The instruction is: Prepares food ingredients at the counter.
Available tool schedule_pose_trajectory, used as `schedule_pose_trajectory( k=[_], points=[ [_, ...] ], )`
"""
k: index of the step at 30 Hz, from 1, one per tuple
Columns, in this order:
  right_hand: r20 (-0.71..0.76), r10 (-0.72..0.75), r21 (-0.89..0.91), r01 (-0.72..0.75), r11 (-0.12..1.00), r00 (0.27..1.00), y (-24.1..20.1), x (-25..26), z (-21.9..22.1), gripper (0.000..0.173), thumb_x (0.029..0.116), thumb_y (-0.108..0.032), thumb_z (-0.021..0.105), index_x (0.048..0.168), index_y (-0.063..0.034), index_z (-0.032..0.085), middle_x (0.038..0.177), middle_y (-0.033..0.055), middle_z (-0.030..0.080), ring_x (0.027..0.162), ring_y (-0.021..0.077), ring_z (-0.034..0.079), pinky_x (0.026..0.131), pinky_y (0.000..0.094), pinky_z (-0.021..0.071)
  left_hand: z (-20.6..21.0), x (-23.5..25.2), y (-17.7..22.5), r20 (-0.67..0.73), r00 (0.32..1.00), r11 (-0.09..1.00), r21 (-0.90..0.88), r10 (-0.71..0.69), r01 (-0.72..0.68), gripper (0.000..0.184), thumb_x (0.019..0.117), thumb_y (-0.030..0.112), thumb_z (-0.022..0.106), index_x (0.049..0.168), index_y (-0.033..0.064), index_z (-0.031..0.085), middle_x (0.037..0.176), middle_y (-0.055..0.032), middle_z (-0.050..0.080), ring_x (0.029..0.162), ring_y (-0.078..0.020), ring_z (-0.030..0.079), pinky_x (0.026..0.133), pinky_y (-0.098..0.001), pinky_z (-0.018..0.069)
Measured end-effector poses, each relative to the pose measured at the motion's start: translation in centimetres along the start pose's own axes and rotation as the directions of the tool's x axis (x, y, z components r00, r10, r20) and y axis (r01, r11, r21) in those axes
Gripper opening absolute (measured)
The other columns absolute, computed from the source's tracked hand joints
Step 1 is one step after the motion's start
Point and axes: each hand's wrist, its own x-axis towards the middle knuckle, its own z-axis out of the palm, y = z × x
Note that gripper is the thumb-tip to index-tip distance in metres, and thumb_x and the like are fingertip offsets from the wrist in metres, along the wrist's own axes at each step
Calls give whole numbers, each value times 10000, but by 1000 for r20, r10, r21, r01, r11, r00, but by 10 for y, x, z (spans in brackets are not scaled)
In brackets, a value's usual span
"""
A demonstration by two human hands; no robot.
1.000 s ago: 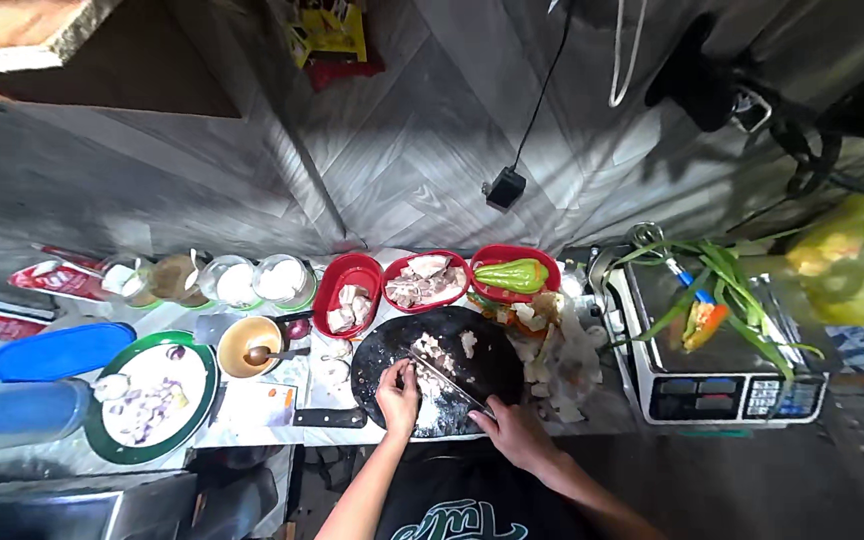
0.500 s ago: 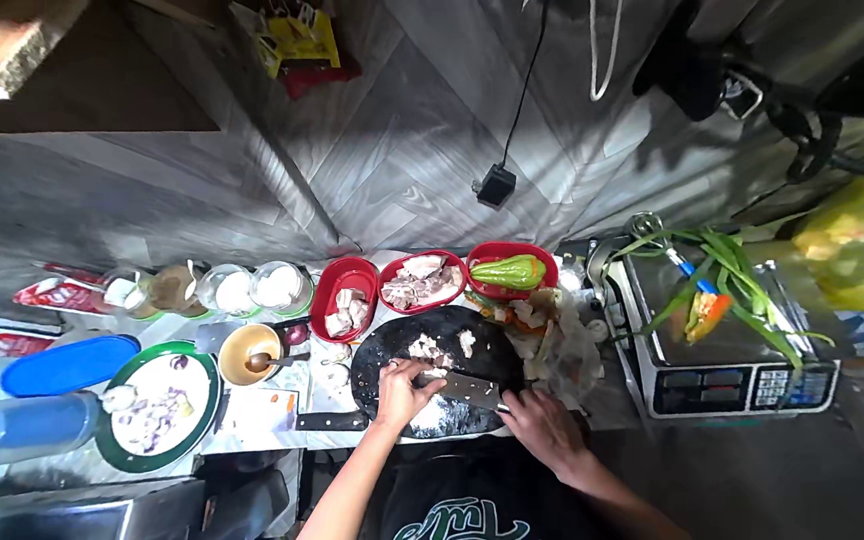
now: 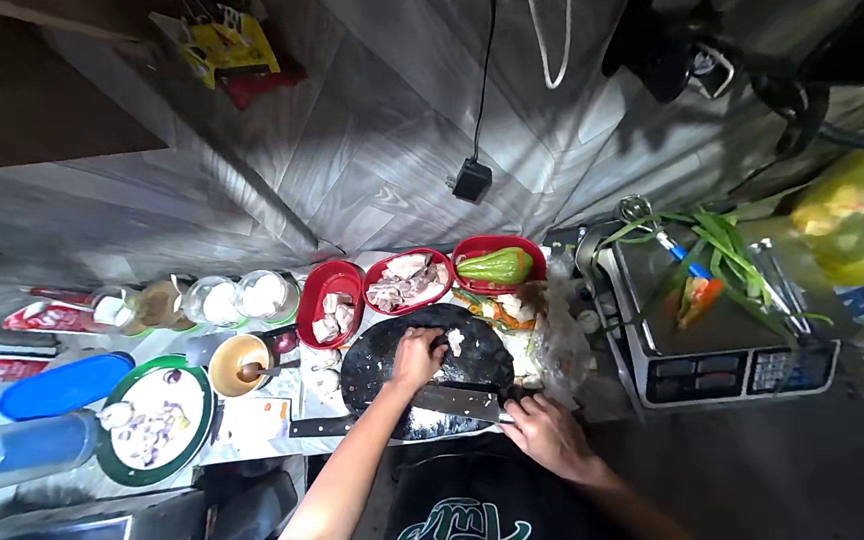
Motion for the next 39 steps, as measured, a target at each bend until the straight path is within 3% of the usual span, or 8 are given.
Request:
schedule_pose_trajectory(
  k=[3,9,15,18,21,26,30,39],
  points=[
    [110,24,123,-37,992,994,1,-6,-3,358,872,-367,728,894,-11,755,732,175,696,704,381,726,611,505,589,5,24,23,193,978,984,172,-80,47,567,953,275,689,1465,79,546,1427,-193,581,1395,-401,459,1152,-571,336],
    [514,-31,325,-161,932,857,2,3,-4,471,994,-427,625,1012,31,733,813,234,721,797,435,733,738,594,569,18,24,51,306,944,975,214,-125,59,372,991,146,576,1347,50,625,1396,-198,594,1367,-390,491,1137,-576,351],
    [780,30,222,-320,921,626,-17,37,3,531,1070,-450,501,1169,45,667,970,287,712,983,477,698,885,626,513,2,-31,13,-220,956,913,-397,-193,93,324,966,123,670,1239,-52,666,1127,-214,710,1036,-293,704,972,-440,550],
    [784,153,155,-429,890,602,-20,45,9,525,1078,-451,492,1215,27,661,1017,280,715,1025,464,695,916,620,513,-5,-75,-28,-433,807,817,-567,-403,104,472,898,93,745,1296,-90,570,1010,-176,719,868,-201,708,837,-378,584],
    [744,206,177,-485,856,635,-23,48,10,492,1071,-420,523,1156,41,675,957,267,708,964,438,698,880,603,516,7,-112,-59,-434,697,725,-665,-571,180,492,885,73,757,1295,-96,543,906,-131,704,757,-128,662,756,-322,559],
    [751,196,227,-525,820,631,-30,45,15,483,1068,-398,545,1120,66,667,901,243,681,874,389,680,839,560,521,44,-122,-58,-250,686,583,-752,-683,307,398,937,111,722,1275,-57,596,979,-162,728,841,-200,710,829,-396,579],
    [801,212,161,-542,825,560,-39,48,10,486,1081,-411,513,1233,34,639,991,250,701,964,396,695,898,564,524,53,-110,-54,-201,657,579,-694,-726,428,327,966,159,697,1217,-46,660,1132,-208,693,990,-282,690,933,-449,542],
    [818,181,176,-538,824,546,-62,44,14,508,1129,-414,351,1310,21,543,964,246,679,967,408,691,884,555,527,57,-96,-37,-179,678,527,-774,-713,350,344,969,80,674,1265,-75,594,959,-158,723,785,-181,707,795,-366,587]
  ],
)
